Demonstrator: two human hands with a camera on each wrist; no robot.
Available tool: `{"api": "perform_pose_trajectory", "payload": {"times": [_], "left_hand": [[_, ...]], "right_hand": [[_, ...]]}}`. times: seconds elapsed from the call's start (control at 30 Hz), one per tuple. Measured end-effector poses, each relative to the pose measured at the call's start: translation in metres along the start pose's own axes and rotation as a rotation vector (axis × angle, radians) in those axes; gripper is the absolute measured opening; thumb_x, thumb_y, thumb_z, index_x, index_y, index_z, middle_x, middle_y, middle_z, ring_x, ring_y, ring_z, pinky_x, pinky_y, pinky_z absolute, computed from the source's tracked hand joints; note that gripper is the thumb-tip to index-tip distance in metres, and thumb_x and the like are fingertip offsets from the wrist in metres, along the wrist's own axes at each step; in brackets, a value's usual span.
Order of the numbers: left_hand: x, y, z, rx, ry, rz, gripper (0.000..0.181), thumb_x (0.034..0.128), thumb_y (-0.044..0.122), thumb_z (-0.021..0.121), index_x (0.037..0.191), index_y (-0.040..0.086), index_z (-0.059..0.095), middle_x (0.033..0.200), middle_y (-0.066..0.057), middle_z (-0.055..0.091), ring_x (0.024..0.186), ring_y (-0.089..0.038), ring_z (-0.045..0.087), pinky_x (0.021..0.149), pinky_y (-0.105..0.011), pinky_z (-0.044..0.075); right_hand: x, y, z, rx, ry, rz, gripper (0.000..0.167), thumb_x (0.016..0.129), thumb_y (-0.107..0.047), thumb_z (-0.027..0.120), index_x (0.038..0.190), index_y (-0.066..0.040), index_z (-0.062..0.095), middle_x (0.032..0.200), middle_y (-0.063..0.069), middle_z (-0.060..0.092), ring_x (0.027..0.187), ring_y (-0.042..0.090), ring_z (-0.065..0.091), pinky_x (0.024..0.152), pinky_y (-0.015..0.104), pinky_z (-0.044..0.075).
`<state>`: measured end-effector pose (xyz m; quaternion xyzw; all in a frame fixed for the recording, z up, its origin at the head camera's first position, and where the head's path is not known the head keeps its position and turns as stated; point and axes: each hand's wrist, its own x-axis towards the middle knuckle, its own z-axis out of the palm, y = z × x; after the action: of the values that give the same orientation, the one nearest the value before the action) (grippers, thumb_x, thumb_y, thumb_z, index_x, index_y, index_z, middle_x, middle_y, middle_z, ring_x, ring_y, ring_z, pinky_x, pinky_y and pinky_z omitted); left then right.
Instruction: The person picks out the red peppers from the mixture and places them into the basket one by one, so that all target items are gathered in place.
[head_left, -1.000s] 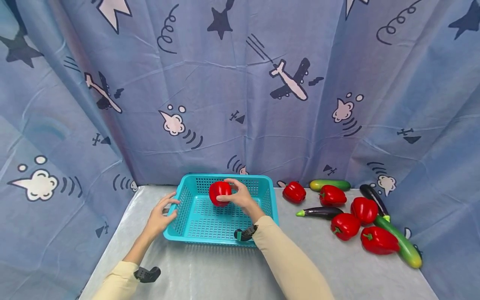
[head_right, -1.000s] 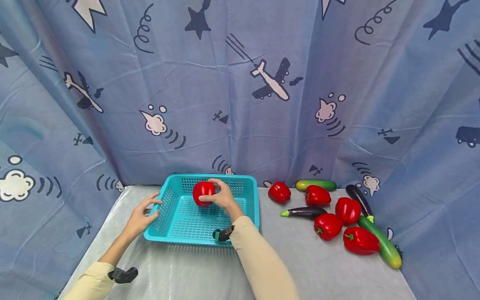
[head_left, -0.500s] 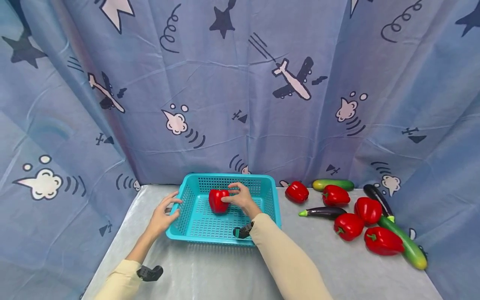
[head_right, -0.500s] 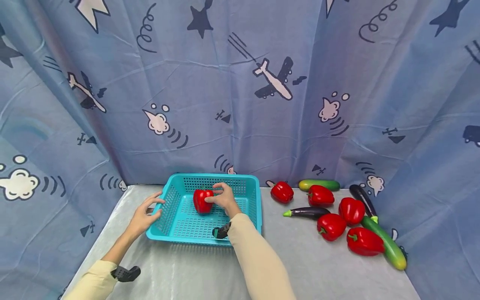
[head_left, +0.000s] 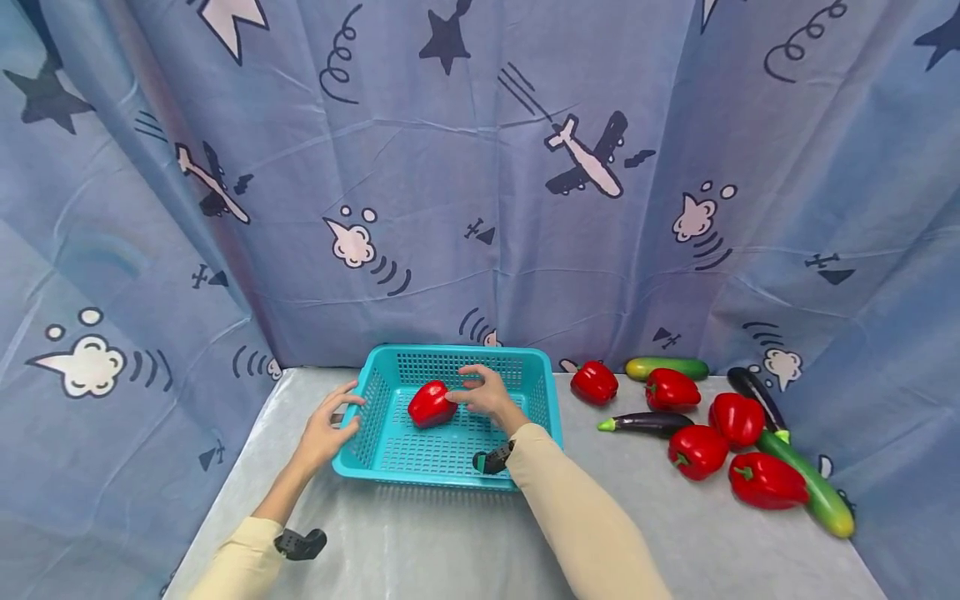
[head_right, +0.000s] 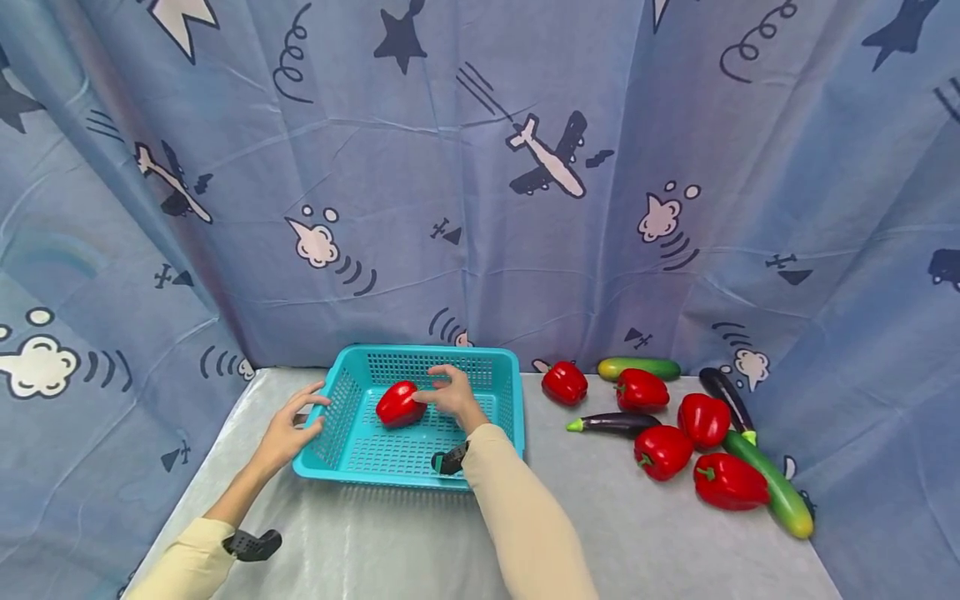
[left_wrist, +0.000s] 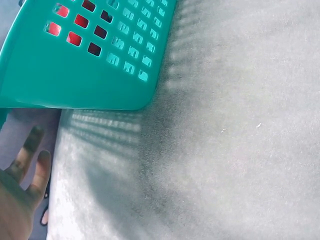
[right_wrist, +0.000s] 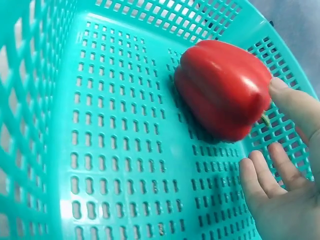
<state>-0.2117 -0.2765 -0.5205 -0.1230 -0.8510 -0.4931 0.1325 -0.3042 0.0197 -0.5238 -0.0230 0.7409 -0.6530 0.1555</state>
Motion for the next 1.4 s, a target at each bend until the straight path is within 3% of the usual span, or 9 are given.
{"api": "perform_pose_trajectory", "payload": {"times": [0.23, 0.5, 0.63, 0.83, 0.97, 1.13, 1.4], "left_hand": [[0.003, -0.027, 0.0, 0.017, -0.015, -0.03, 0.028, 0.0918, -0.01, 0.065, 0.119, -0.004, 0.066, 0.154, -0.021, 0.04, 0.114, -0.043, 0.06, 0.084, -0.047, 0.055], [0.004, -0.029, 0.001, 0.009, -0.022, -0.04, 0.028, 0.0919, -0.008, 0.065, 0.119, -0.002, 0.066, 0.155, -0.02, 0.04, 0.121, -0.04, 0.056, 0.087, -0.042, 0.055], [0.002, -0.023, 0.001, 0.014, -0.012, -0.043, 0.027, 0.0916, -0.011, 0.064, 0.118, -0.003, 0.066, 0.154, -0.021, 0.041, 0.119, -0.042, 0.057, 0.086, -0.044, 0.055], [-0.001, 0.007, -0.001, -0.003, -0.002, -0.025, 0.026, 0.0898, -0.015, 0.062, 0.116, -0.01, 0.065, 0.15, -0.031, 0.04, 0.117, -0.05, 0.056, 0.085, -0.059, 0.052], [-0.001, 0.02, -0.004, -0.008, -0.013, -0.031, 0.026, 0.0901, -0.015, 0.062, 0.115, -0.012, 0.064, 0.15, -0.033, 0.04, 0.118, -0.051, 0.055, 0.086, -0.061, 0.051], [-0.001, 0.019, -0.005, -0.011, -0.009, -0.021, 0.025, 0.0897, -0.016, 0.062, 0.115, -0.012, 0.064, 0.149, -0.033, 0.04, 0.119, -0.051, 0.054, 0.086, -0.062, 0.05], [-0.001, 0.02, -0.004, 0.009, -0.001, -0.013, 0.025, 0.0887, -0.017, 0.063, 0.113, -0.011, 0.065, 0.148, -0.033, 0.042, 0.115, -0.05, 0.057, 0.084, -0.05, 0.055]], "right_hand": [[-0.003, -0.003, -0.002, 0.008, -0.07, 0.014, 0.06, 0.087, -0.006, 0.081, 0.14, 0.001, 0.054, 0.142, 0.03, 0.049, 0.123, 0.042, 0.055, 0.1, 0.056, 0.047], [0.0, 0.006, 0.003, 0.036, -0.1, 0.052, 0.062, 0.086, -0.004, 0.082, 0.142, -0.003, 0.054, 0.141, 0.031, 0.048, 0.121, 0.042, 0.056, 0.098, 0.057, 0.048], [0.002, 0.007, 0.007, 0.02, -0.11, 0.043, 0.069, 0.085, -0.005, 0.083, 0.146, -0.006, 0.051, 0.144, 0.03, 0.046, 0.127, 0.041, 0.052, 0.098, 0.056, 0.048], [0.004, 0.006, 0.011, 0.003, -0.148, 0.009, 0.078, 0.086, -0.008, 0.083, 0.153, -0.008, 0.044, 0.151, 0.028, 0.04, 0.133, 0.044, 0.045, 0.102, 0.057, 0.045], [0.008, 0.007, 0.012, -0.026, -0.174, -0.028, 0.079, 0.086, -0.009, 0.083, 0.154, -0.007, 0.042, 0.151, 0.026, 0.04, 0.134, 0.045, 0.043, 0.101, 0.058, 0.045], [0.013, 0.009, 0.014, -0.088, -0.182, -0.055, 0.079, 0.084, -0.007, 0.083, 0.153, -0.007, 0.044, 0.147, 0.023, 0.046, 0.129, 0.043, 0.049, 0.097, 0.057, 0.049], [0.015, 0.009, 0.02, -0.143, -0.171, -0.049, 0.077, 0.085, -0.006, 0.083, 0.152, -0.008, 0.045, 0.146, 0.024, 0.046, 0.127, 0.044, 0.049, 0.094, 0.057, 0.05]]}}
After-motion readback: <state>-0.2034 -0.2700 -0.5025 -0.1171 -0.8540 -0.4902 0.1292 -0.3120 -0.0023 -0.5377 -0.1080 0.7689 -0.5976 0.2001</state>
